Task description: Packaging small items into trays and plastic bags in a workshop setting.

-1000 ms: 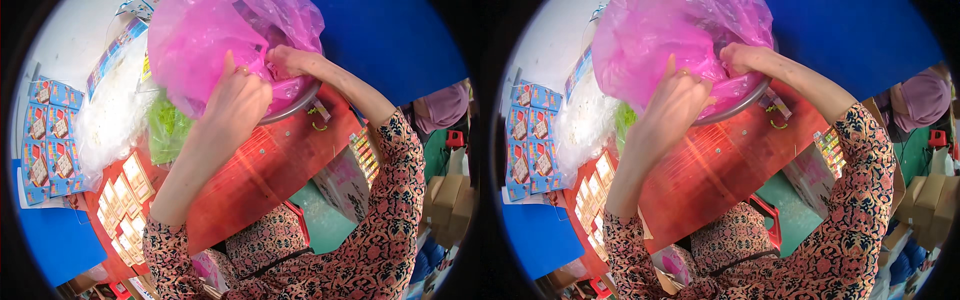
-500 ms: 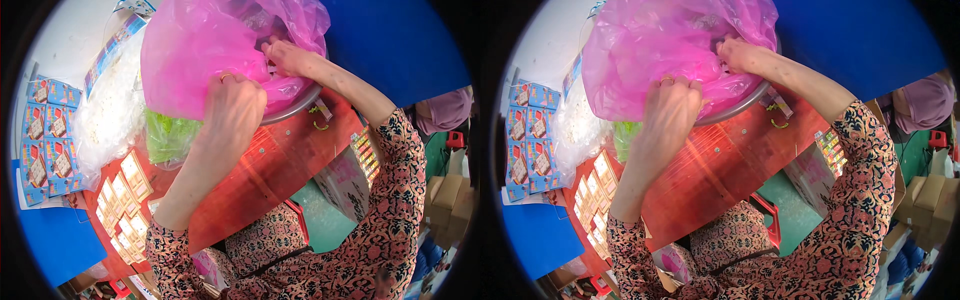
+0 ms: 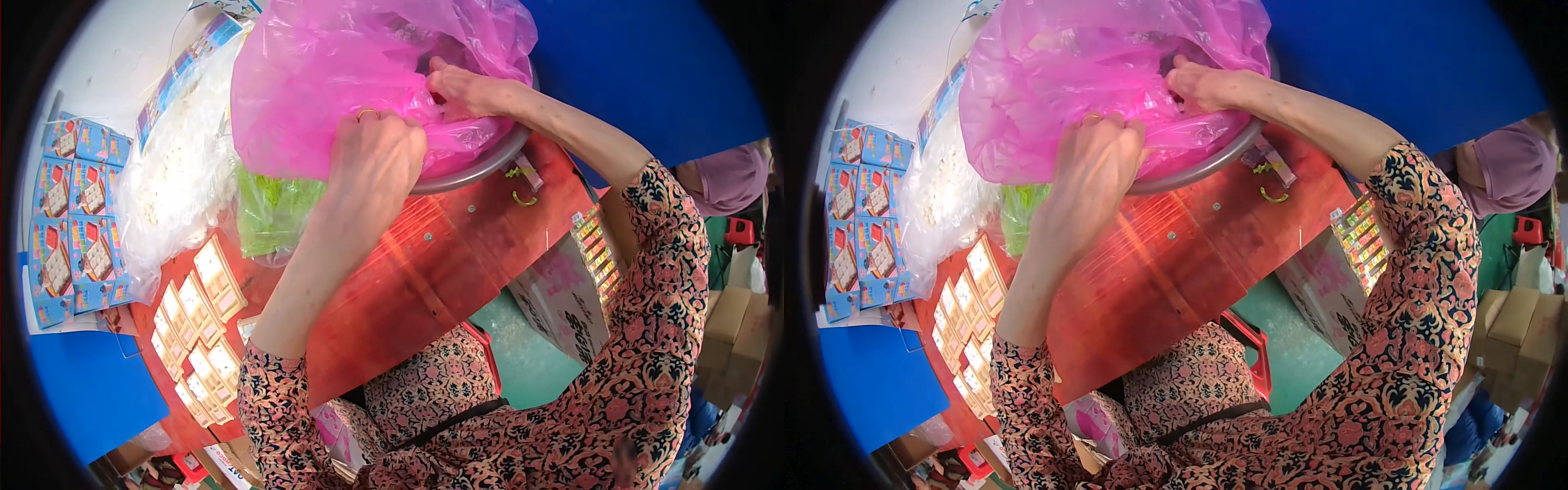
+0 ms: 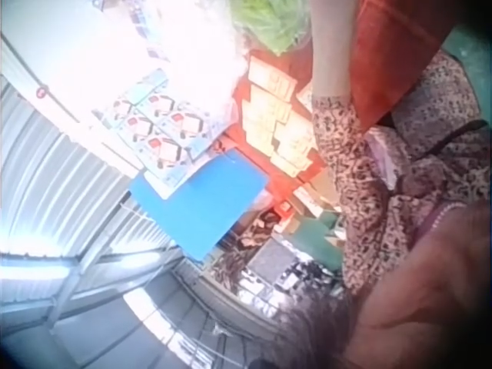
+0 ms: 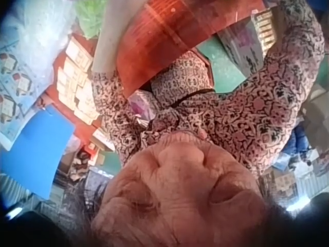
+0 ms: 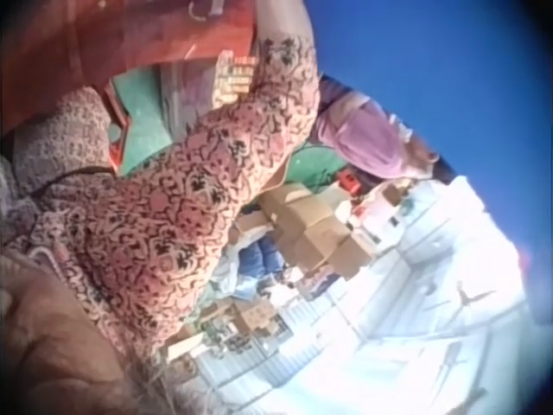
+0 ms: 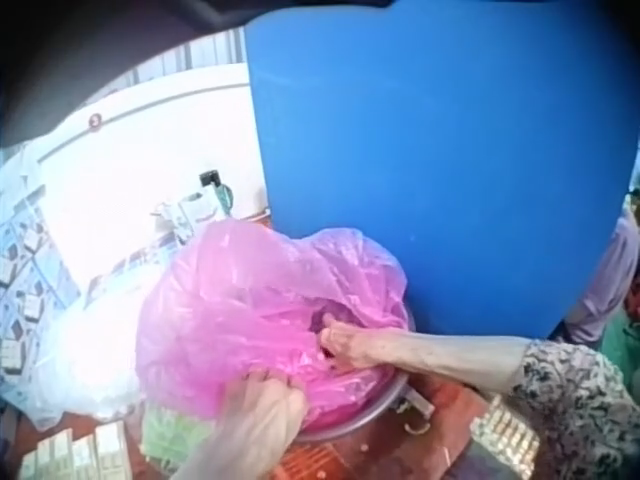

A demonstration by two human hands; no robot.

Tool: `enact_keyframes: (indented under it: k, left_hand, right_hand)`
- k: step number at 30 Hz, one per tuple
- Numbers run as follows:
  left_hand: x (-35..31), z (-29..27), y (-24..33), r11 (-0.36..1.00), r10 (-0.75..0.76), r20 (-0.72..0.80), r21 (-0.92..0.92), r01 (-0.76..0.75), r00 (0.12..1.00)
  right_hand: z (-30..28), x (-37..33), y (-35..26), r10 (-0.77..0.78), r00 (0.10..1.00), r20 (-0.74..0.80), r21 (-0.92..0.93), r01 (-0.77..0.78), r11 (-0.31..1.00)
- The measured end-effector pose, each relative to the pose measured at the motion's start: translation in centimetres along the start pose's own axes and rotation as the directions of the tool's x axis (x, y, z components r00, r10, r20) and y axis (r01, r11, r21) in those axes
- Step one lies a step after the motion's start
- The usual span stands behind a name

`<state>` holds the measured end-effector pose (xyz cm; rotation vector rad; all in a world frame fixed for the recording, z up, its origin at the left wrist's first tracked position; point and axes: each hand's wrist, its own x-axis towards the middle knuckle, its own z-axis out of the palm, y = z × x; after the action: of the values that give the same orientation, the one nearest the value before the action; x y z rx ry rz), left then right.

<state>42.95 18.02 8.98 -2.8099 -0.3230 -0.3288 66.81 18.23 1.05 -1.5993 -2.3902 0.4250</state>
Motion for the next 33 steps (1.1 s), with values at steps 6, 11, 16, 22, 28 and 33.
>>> enact_keyframes:
  k: [6,11,16,22,28,33]
  left_hand:
    - [-1.0,1.1,-0.3,0.998,0.069,-0.149,0.014,-0.068,0.986]
    - [-0.9,1.1,-0.1,0.996,0.031,-0.188,-0.072,-0.045,0.982]
    - [-0.8,1.9,-0.7,0.989,0.015,-0.125,-0.143,-0.033,0.992]
    - [-0.9,2.9,-0.7,0.985,0.016,-0.216,-0.162,-0.052,0.976]
    - [-1.1,2.2,-0.7,0.978,-0.009,-0.168,-0.207,-0.026,0.986]
    - [-1.2,1.7,-0.9,0.961,0.016,-0.103,-0.274,-0.044,0.995]
  right_hand:
    - [-2.0,0.5,-3.4,0.191,0.981,0.030,0.249,-0.192,0.949]
    - [-0.8,0.3,-1.1,-0.046,0.989,-0.139,-0.013,0.045,0.999]
    - [-2.1,1.1,-2.2,0.282,0.946,0.160,0.087,-0.298,0.950]
    - [-1.8,0.7,-1.7,0.172,0.973,0.153,0.123,-0.191,0.974]
    - [-3.2,0.3,-1.8,0.492,0.859,0.142,0.493,-0.492,0.717]
    - [-5.2,0.2,-0.8,0.532,0.840,0.111,0.706,-0.443,0.553]
